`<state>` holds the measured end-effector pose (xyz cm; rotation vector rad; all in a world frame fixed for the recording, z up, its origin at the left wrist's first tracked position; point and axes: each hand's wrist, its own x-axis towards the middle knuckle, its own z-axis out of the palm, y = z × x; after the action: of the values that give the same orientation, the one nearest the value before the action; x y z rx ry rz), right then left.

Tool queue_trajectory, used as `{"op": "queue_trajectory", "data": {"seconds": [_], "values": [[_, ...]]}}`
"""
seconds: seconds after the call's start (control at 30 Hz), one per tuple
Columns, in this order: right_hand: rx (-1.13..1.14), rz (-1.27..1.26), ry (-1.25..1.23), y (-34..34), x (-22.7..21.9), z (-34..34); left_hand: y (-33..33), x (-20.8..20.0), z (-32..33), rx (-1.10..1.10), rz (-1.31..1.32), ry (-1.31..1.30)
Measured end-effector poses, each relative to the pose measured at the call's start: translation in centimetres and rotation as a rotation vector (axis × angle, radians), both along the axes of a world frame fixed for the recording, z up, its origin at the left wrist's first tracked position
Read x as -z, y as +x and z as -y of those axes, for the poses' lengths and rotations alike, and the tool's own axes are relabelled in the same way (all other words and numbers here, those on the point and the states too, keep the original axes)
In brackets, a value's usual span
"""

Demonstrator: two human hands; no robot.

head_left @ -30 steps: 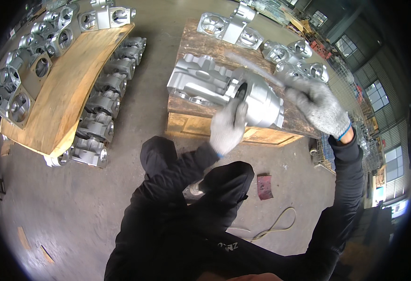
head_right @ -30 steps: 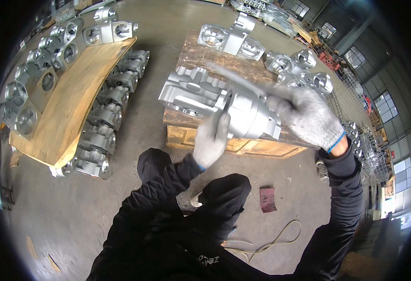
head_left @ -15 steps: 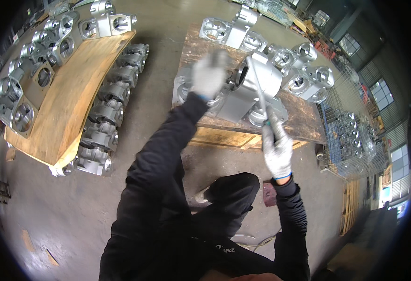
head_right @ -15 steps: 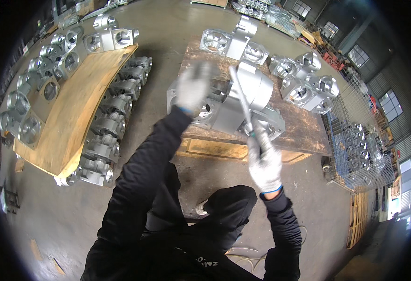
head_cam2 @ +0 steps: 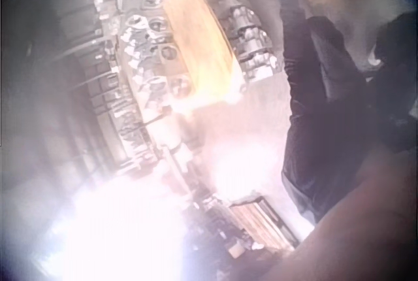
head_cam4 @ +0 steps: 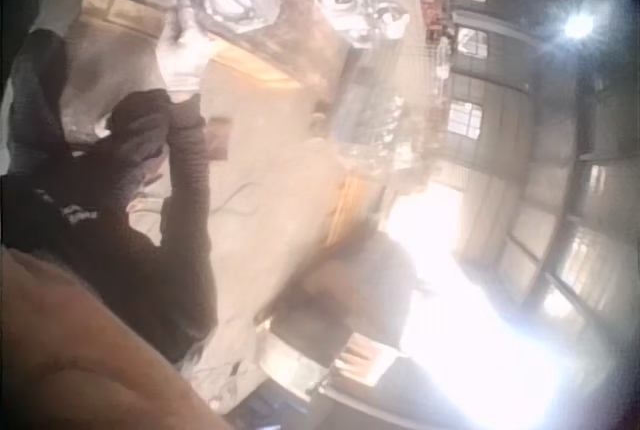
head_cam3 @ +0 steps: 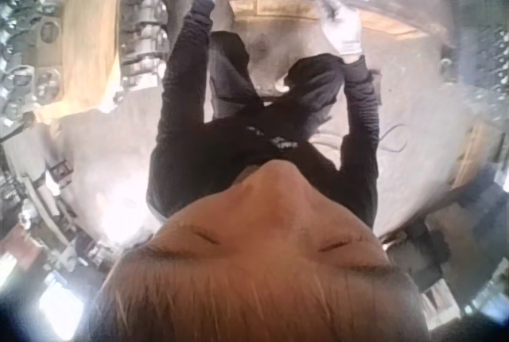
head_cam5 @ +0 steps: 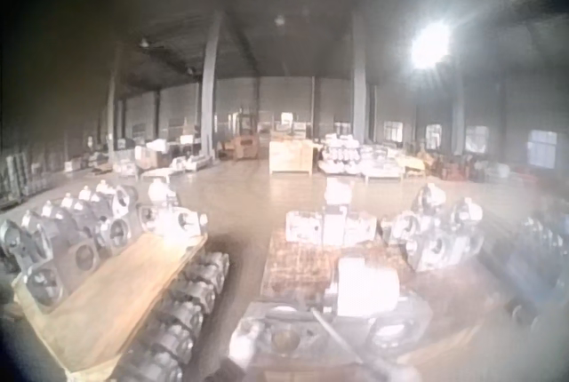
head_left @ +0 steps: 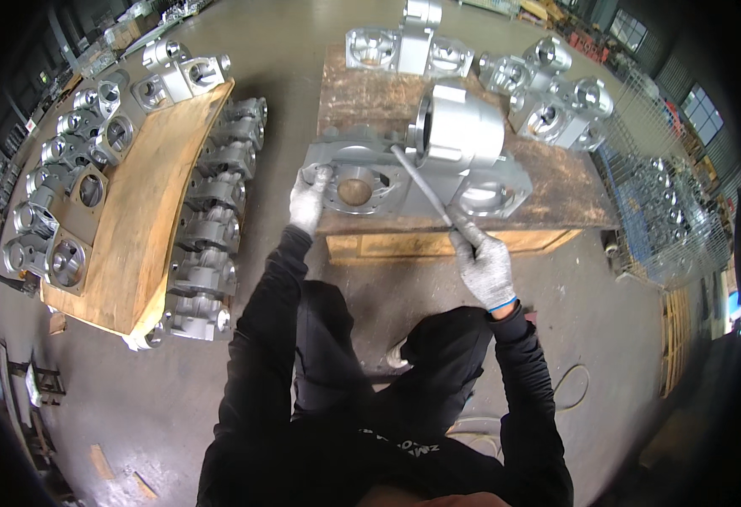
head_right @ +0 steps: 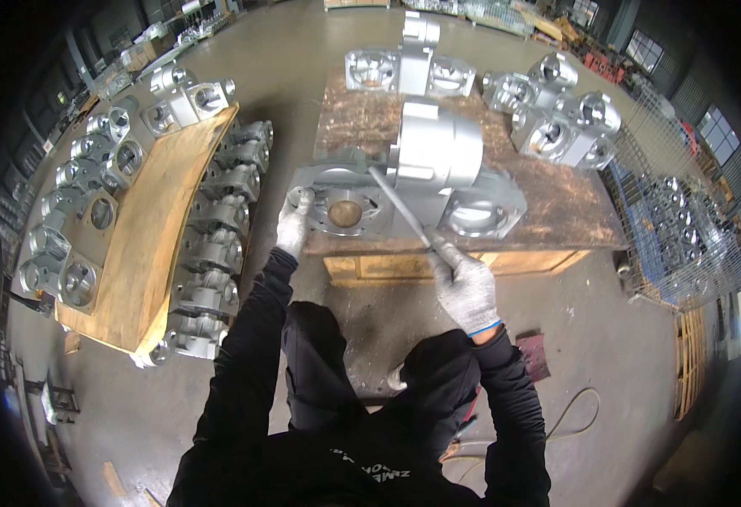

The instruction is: The person deburrs and smooths a metal casting on a wooden workbench. They use a red abrasive block to rub the exterior surfaces and a metal file to work on edges and interior cavities. The person repeatedly reorients the part to access different areas and places it on the bench between passes.

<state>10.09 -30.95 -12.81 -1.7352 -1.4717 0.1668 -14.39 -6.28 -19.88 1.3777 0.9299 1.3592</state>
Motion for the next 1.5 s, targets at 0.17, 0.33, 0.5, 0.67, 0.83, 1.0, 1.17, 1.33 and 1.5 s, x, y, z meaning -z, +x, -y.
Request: {"op": "queue_trajectory", "data": {"seconds": [0.17,0.33,0.5,0.67,0.83,1.0,1.17,1.33,1.5], "values": [[0.127,0.081,0.123,-1.9,3.2,3.1,2.2,0.0,10.4,-0.284,-0.15,-0.203],[0.229,0.174,0.105,-3.3,4.1,1.5,2.6,0.3,12.8,-0.234,-0.073,-0.217],[0.19,0.217,0.195,-3.0,3.6,0.2,1.7,0.8,12.1,-0.159,-0.101,-0.299],[0.215,0.154,0.128,-4.4,1.8,0.0,1.9,1.6,11.8,-0.21,-0.116,-0.13],[0.226,0.187,0.262,-5.9,1.7,-1.3,1.4,1.5,11.9,-0.198,-0.251,-0.179],[0.17,0.211,0.298,-6.0,3.2,-1.0,1.4,0.9,11.9,-0.213,-0.261,-0.105],[0.23,0.247,0.208,-6.4,2.6,-1.5,1.4,0.9,10.8,-0.191,-0.331,-0.188],[0.179,0.266,0.263,-8.0,2.6,-1.9,1.4,2.4,9.9,-0.198,-0.212,-0.047],[0.252,0.167,0.062,-8.5,3.0,-1.9,1.8,3.4,9.4,-0.136,-0.089,-0.001]]}}
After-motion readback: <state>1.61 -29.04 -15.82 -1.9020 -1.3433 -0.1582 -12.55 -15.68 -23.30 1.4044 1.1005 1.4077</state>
